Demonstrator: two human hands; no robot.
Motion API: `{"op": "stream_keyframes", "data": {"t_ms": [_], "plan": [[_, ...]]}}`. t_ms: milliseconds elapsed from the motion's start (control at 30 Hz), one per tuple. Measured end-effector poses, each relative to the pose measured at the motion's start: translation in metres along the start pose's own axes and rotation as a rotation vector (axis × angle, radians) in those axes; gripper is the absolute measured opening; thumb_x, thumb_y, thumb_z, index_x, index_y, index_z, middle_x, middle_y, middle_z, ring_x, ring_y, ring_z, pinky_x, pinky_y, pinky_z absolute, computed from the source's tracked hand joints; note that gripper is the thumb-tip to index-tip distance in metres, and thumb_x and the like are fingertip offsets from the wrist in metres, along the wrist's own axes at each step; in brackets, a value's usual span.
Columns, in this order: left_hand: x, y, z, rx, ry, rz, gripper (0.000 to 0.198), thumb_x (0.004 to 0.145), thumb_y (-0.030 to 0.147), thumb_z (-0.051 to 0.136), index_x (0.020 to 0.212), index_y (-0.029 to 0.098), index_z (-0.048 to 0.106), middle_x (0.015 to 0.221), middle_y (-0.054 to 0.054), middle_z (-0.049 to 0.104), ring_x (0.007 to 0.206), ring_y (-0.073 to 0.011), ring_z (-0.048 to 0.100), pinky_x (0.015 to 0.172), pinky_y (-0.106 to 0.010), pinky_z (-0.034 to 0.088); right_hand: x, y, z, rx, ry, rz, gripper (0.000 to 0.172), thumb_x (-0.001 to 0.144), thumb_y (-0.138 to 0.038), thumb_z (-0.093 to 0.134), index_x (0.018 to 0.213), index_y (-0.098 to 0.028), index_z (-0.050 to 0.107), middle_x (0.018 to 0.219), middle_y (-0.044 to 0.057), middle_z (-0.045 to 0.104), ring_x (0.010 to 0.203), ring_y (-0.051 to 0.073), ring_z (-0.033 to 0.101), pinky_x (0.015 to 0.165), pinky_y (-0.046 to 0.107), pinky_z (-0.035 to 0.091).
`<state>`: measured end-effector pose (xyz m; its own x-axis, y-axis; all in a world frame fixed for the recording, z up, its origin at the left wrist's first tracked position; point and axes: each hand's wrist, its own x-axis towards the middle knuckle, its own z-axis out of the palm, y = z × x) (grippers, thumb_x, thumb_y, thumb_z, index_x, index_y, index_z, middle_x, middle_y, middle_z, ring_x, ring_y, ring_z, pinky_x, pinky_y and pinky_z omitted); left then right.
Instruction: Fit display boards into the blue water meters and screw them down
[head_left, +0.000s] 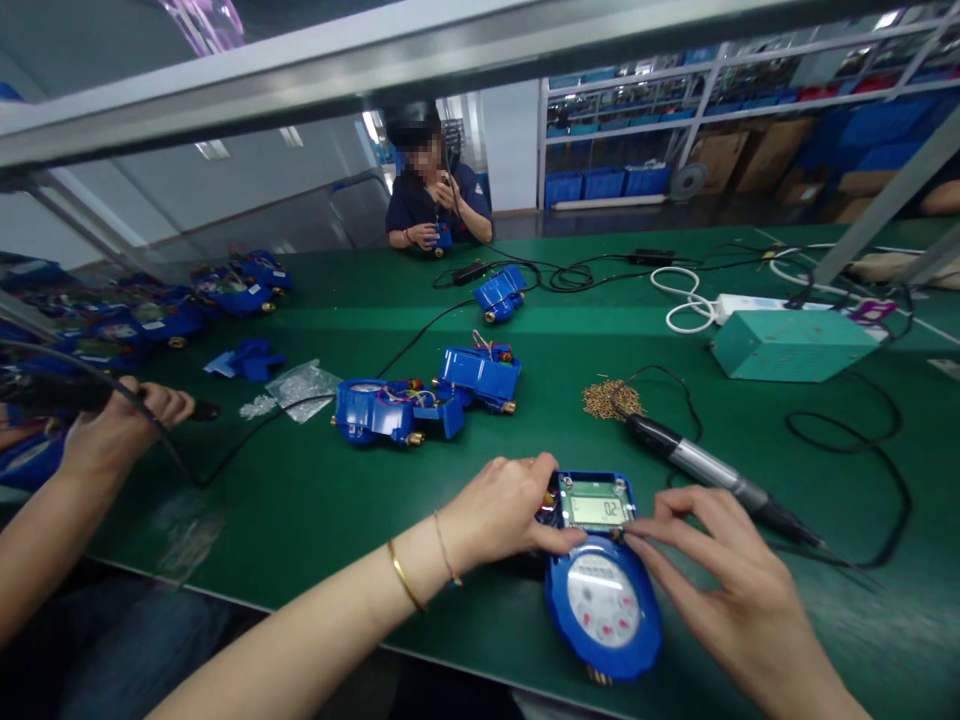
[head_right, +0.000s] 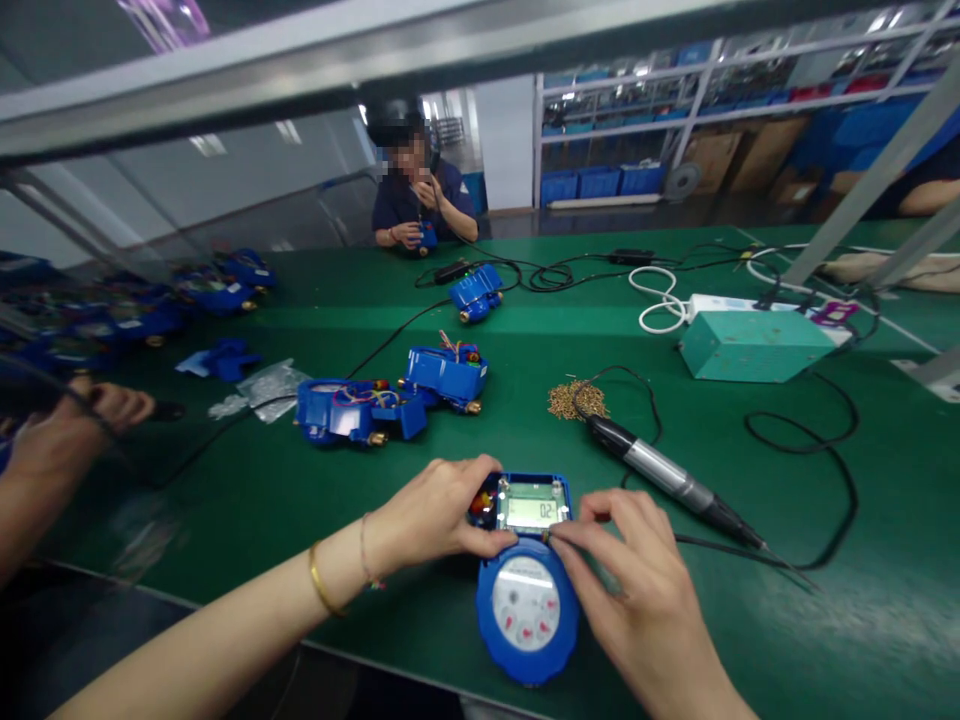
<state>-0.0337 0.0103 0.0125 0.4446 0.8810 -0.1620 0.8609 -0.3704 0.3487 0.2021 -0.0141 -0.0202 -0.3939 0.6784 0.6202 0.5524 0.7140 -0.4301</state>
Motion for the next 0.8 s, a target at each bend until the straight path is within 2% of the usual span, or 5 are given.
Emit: {"op": "stream_keyframes", "data": {"t_ms": [233,367,500,633,800], "plan": [[0.000,-0.005,0.006,-0.035,0.060,0.046,0.054,0.078,0.064,0.067,0.102,0.017,0.054,0.093,-0.009,0.073,0.082,-0.0289,0.072,0.066,-0.032,0.051,0.020,0.004,-0.002,-0.151,-0.305,-0.256,0.020,0.097,-0.010,0.048,0.093,-0.016,0.066,0.083,0.007,0.064,0.072,0.019,0.056,0.066,0.030,0.046],[-0.001,-0.011,0.011,-0.077,0.085,0.052,0.054,0.076,0.064,0.069,0.101,0.018,0.055,0.090,-0.007,0.073,0.077,-0.0265,0.071,0.062,-0.030,0.048,0.034,-0.002,0.000,-0.287,-0.346,-0.371,0.035,0.093,-0.003,0.034,0.083,-0.015,0.065,0.079,0.010,0.066,0.068,0.021,0.059,0.060,0.031,0.047],[-0.002,-0.013,0.013,-0.095,0.097,0.046,0.053,0.076,0.062,0.070,0.101,0.017,0.055,0.089,-0.007,0.073,0.076,-0.0256,0.070,0.062,-0.029,0.047,0.046,-0.015,0.003,-0.393,-0.366,-0.453,0.035,0.081,0.004,0.035,0.075,-0.016,0.062,0.075,0.011,0.068,0.065,0.023,0.061,0.057,0.033,0.048],[-0.003,-0.012,0.013,-0.122,0.101,0.047,0.056,0.077,0.064,0.068,0.104,0.017,0.056,0.091,-0.007,0.073,0.079,-0.0270,0.070,0.064,-0.031,0.048,0.044,-0.017,0.002,-0.392,-0.382,-0.459,0.037,0.083,0.005,0.033,0.074,-0.017,0.061,0.072,0.010,0.067,0.064,0.022,0.062,0.057,0.032,0.049],[-0.006,-0.007,0.014,-0.216,0.139,0.004,0.055,0.077,0.065,0.068,0.106,0.020,0.056,0.095,-0.006,0.072,0.084,-0.0282,0.070,0.068,-0.034,0.049,0.030,-0.004,-0.004,-0.239,-0.348,-0.311,0.027,0.098,-0.011,0.041,0.087,-0.017,0.064,0.079,0.008,0.068,0.069,0.020,0.064,0.058,0.030,0.050]]}}
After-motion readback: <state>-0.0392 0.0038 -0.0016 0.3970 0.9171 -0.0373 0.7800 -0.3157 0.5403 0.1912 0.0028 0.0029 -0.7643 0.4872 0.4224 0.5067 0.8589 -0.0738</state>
